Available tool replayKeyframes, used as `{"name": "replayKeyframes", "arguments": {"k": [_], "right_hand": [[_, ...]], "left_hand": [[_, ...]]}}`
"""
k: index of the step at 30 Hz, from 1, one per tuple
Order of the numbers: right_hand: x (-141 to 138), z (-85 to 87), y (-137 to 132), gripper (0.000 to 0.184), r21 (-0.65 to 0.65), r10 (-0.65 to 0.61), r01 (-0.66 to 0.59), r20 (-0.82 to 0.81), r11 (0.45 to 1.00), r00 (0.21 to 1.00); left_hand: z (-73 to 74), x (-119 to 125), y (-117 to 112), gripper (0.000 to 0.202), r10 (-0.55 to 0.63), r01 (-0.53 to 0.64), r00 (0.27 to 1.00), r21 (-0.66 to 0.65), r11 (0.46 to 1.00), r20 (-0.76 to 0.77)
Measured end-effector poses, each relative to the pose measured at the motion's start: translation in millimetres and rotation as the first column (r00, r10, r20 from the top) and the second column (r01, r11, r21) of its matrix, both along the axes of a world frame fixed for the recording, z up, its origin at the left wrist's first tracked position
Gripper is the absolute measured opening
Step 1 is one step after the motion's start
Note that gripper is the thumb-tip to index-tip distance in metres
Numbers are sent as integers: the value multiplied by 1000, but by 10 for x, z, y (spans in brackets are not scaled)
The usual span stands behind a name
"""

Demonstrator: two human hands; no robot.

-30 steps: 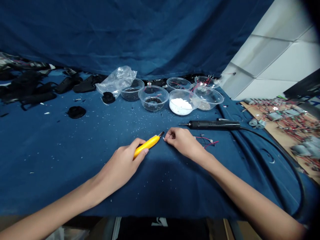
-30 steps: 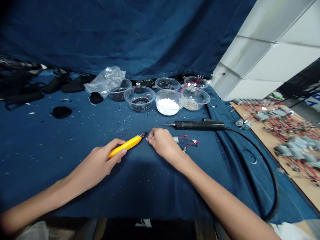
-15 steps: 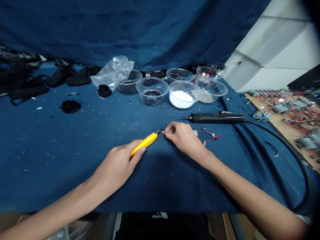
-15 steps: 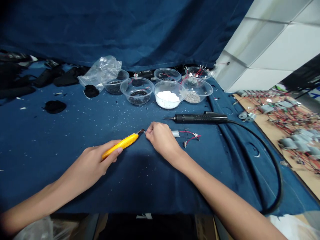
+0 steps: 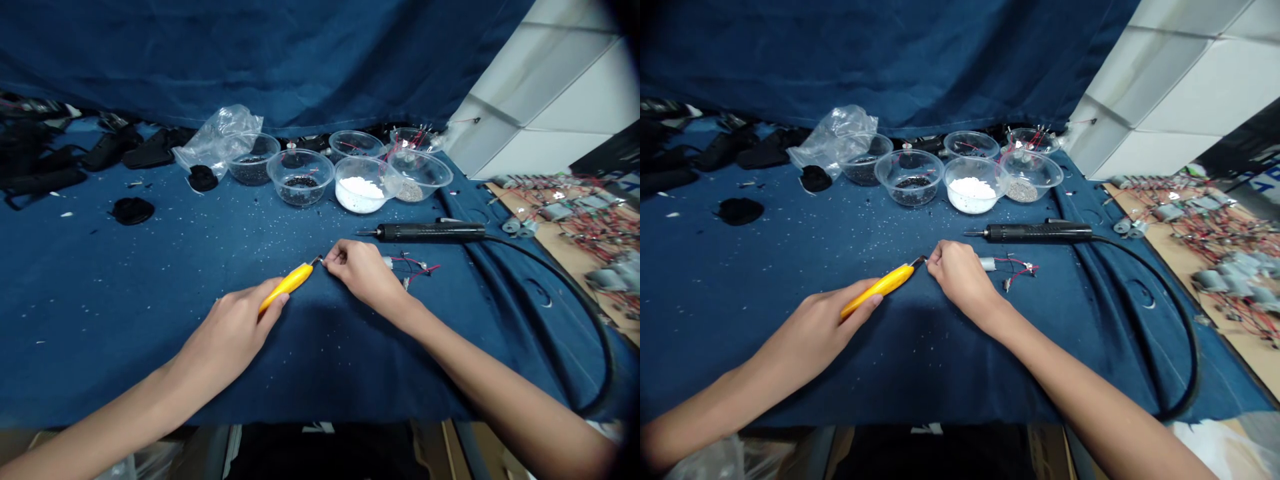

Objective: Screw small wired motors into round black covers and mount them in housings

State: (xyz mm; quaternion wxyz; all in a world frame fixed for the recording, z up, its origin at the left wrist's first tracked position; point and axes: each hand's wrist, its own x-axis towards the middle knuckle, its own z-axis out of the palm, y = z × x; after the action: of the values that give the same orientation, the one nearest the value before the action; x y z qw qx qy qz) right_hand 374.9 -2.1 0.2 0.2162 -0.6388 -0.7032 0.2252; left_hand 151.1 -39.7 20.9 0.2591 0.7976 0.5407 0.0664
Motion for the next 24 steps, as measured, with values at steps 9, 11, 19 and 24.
{"name": "replayKeyframes", "arguments": {"k": [9,11,19,24], "right_hand": [[12,0,3,11,-22,3,-4,-26,1000,1000],[12,8,10,11,-28,2,-3,-27,1000,1000],[15,10,16,9,-48,-10,9,-26,999,1000],[14,9,14,9,-39,-5,4,-23,999,1000]], "left_hand": [[-27,32,-34,41,-16,16,1000,45,999,-3],[-25,25,-34,43,-8,8,1000,31,999,12],[-15,14,-37,42,23,-23,1000,10,1000,17],[13,34,-36,40,32,-32,999,9,999,12]]}}
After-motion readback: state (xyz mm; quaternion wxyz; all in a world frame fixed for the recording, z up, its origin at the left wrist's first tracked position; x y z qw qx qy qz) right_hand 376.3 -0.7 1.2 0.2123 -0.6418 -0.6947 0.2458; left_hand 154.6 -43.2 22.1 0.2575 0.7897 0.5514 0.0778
